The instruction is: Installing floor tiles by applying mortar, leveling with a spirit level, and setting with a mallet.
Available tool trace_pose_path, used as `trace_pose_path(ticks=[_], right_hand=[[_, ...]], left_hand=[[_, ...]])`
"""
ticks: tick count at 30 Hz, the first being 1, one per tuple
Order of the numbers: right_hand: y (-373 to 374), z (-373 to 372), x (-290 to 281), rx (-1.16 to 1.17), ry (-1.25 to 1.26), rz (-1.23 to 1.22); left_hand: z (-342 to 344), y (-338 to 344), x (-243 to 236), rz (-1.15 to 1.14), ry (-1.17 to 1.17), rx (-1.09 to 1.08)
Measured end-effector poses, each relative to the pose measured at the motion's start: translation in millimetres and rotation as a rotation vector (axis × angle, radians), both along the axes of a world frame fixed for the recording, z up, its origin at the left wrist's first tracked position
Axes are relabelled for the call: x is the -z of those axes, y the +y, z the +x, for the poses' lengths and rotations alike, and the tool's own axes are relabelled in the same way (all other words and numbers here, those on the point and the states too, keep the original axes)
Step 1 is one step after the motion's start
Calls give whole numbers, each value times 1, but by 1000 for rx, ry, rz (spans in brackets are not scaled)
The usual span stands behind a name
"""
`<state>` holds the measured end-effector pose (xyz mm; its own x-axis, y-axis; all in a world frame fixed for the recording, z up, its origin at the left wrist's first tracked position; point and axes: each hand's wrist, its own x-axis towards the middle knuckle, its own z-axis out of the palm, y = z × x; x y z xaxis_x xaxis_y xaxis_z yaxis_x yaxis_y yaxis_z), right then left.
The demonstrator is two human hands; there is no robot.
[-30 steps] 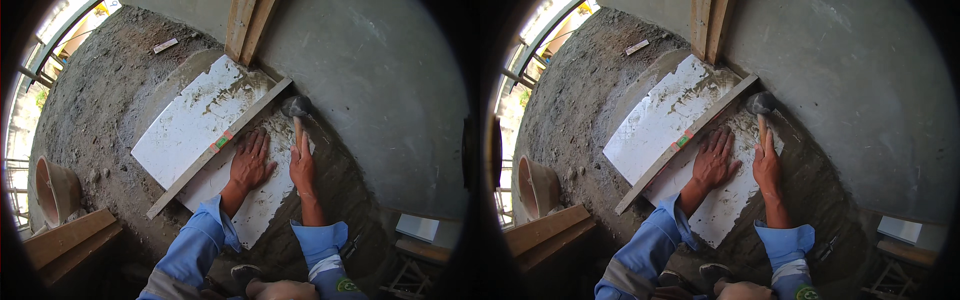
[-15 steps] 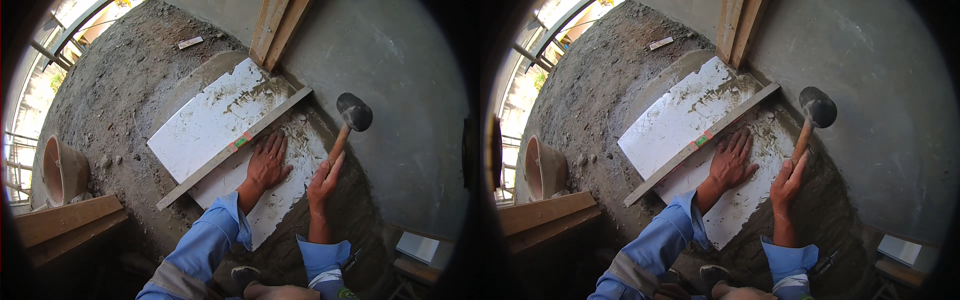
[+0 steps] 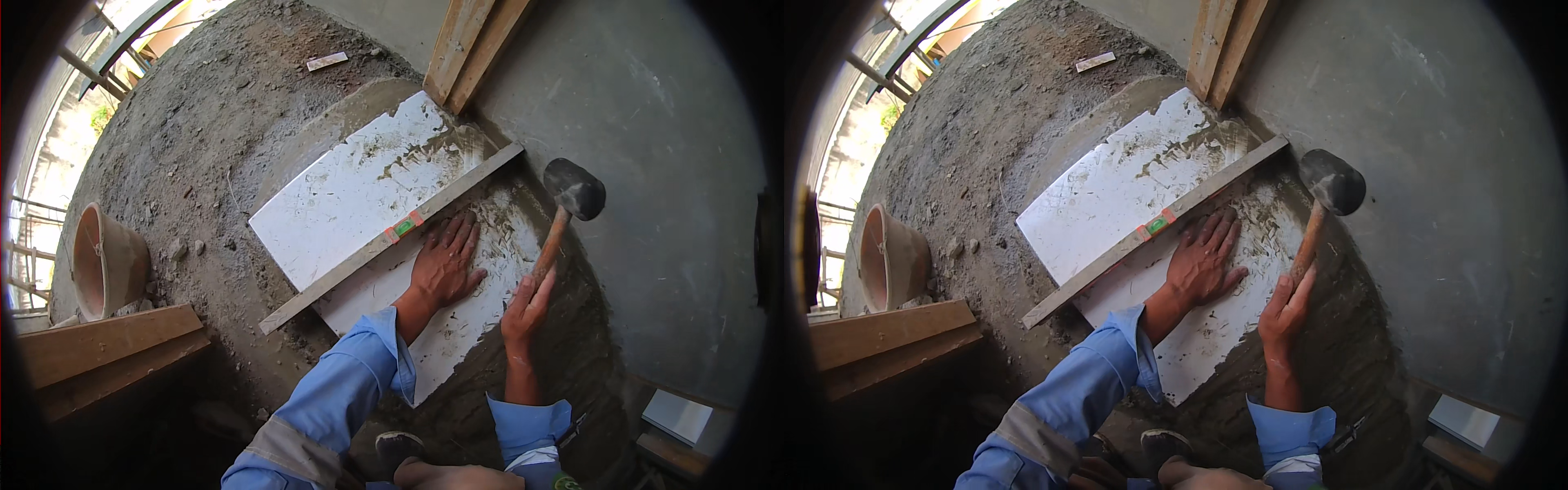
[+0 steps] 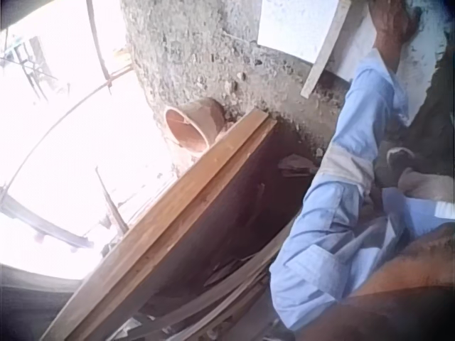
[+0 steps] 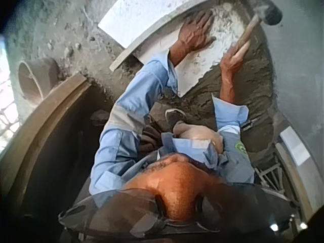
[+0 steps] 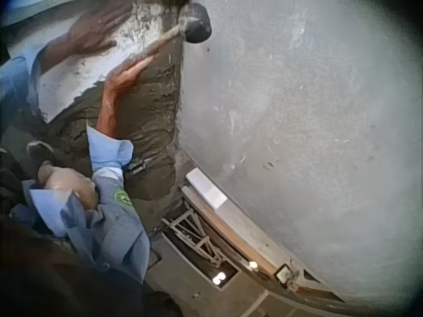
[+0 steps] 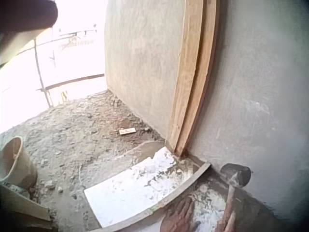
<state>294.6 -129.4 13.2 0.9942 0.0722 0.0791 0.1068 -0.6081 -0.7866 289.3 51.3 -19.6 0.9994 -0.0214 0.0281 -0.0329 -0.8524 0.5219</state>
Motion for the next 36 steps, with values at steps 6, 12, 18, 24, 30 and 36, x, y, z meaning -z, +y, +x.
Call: trace_pose_path(ticks=[6, 12, 18, 24, 30, 36], right_hand=[[-26, -9, 8, -133, 94, -286], [-25, -22, 10, -117, 42, -233], [-21, -19, -22, -157, 112, -443], [-10, -28, -55, 55, 33, 259], [-28, -22, -12, 198, -148, 80], [-34, -27, 15, 89, -190, -79]], left_hand=[[1, -9, 2, -59, -51, -4], [-7, -4, 9, -71, -64, 0], [-1, -8, 3, -8, -104, 9], [-2, -7, 1, 46, -91, 16], [3, -13, -6, 56, -75, 23], [4, -14, -5, 70, -82, 3]])
